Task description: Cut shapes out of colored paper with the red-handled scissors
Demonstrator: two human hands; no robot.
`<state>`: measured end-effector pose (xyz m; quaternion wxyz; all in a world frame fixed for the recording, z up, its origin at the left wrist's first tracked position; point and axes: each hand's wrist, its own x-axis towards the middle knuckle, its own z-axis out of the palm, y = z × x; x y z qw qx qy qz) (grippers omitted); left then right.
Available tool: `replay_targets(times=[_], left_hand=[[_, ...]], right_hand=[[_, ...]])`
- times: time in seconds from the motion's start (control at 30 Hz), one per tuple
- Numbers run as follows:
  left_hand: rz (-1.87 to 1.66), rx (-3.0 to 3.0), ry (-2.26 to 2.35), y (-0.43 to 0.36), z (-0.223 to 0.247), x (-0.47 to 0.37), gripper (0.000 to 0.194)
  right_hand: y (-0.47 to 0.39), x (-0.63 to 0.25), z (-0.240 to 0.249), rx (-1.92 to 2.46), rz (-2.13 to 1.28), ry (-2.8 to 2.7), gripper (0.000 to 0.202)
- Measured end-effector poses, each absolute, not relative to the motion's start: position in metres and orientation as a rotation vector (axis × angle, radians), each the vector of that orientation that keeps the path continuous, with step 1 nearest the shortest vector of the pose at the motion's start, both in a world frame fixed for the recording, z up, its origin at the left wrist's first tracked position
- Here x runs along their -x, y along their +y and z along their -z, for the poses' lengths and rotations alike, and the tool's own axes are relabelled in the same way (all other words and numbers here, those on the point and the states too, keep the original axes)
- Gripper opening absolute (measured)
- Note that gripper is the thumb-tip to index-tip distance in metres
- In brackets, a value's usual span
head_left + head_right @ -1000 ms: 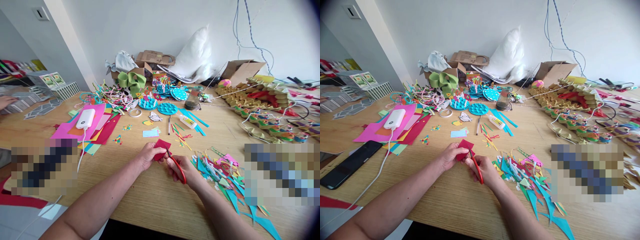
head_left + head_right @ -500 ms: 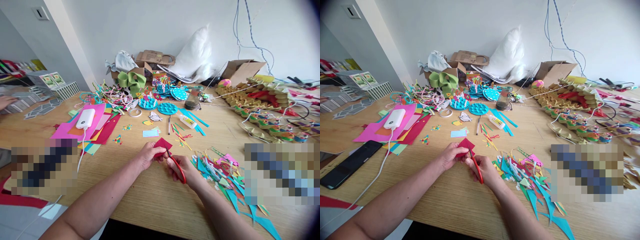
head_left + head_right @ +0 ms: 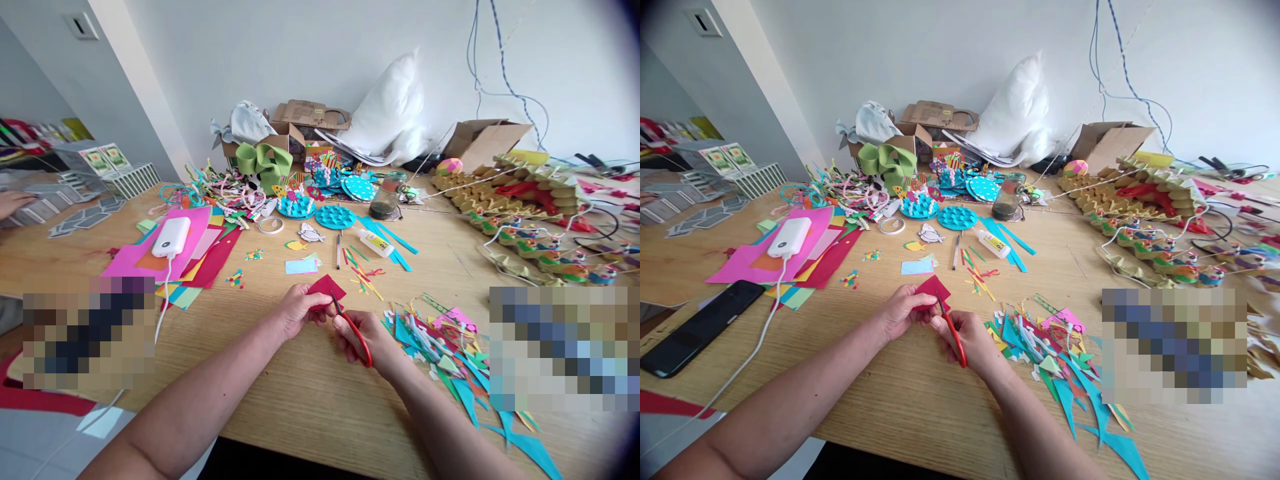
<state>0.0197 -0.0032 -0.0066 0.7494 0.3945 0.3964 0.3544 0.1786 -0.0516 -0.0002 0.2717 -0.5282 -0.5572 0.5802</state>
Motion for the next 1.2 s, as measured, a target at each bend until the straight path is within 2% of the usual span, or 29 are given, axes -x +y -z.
replay_targets(times=[1.2], left_hand=[[-0.773, -0.865, 0.857, -0.0028, 0.0056, -0.0195, 0.018]], right_hand=[[-0.0527, -0.1791, 0.0013, 1.415, -1.559, -1.531, 0.046]])
